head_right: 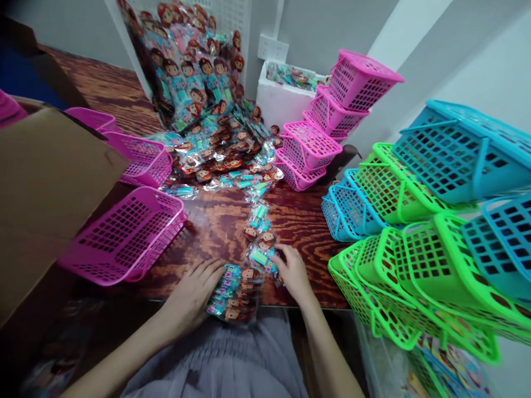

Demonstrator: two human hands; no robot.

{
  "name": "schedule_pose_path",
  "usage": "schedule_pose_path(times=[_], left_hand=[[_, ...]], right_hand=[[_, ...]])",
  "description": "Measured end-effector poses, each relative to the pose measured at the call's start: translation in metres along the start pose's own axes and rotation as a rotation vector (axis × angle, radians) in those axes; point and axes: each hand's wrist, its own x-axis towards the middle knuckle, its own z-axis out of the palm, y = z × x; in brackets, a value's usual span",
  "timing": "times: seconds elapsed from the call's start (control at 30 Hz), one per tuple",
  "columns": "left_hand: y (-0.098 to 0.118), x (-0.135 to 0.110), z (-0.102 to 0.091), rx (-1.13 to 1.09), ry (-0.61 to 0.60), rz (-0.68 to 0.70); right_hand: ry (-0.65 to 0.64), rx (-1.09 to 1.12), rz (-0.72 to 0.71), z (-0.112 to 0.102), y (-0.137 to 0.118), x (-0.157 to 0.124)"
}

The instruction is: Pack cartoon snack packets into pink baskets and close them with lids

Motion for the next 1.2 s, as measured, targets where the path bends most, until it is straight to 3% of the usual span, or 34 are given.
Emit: schedule_pose_path(times=[0.13, 0.23, 0.33, 0.47, 0.57, 0.7, 0.87, 1.0, 1.1, 1.2], left_hand=[[-0.001, -0.001, 0.001, 0.008, 0.019, 0.002], [-0.003, 0.000, 0.003, 0.019, 0.018, 0.016], [-0.004, 0.001, 0.003, 0.023, 0.016, 0.018], [-0.002, 0.000, 0.000, 0.013, 0.008, -0.001], [0.000, 0.000, -0.002, -0.015, -0.012, -0.024], [0.000, -0.002, 0.000, -0.052, -0.047, -0.053], [-0.005, -0.004, 0.017, -0.038, -0.050, -0.074], [-0.017, -0.002, 0.038, 0.030, 0.043, -0.019], [-0.026, -0.001, 0.053, 0.100, 0.161, 0.042], [-0.030, -0.002, 0.062, 0.167, 0.263, 0.067]], right_hand=[[0.194, 0.121, 0.134, -0.026, 0.027, 0.002], [0.196, 0.079, 0.165, -0.035, 0.037, -0.002], [0.137, -0.079, 0.151, -0.026, 0.031, -0.004], [0.028, -0.445, 0.107, 0.000, 0.005, -0.002], [-0.074, -0.554, 0.113, 0.013, -0.012, 0.004], [-0.180, -0.435, 0.136, 0.010, -0.015, 0.013], [-0.082, -0.247, 0.030, 0.001, -0.001, 0.029], [-0.069, -0.212, -0.053, -0.002, -0.006, 0.054], [0.017, -0.201, -0.118, -0.006, -0.025, 0.080], [0.077, -0.027, -0.155, -0.002, -0.045, 0.115]])
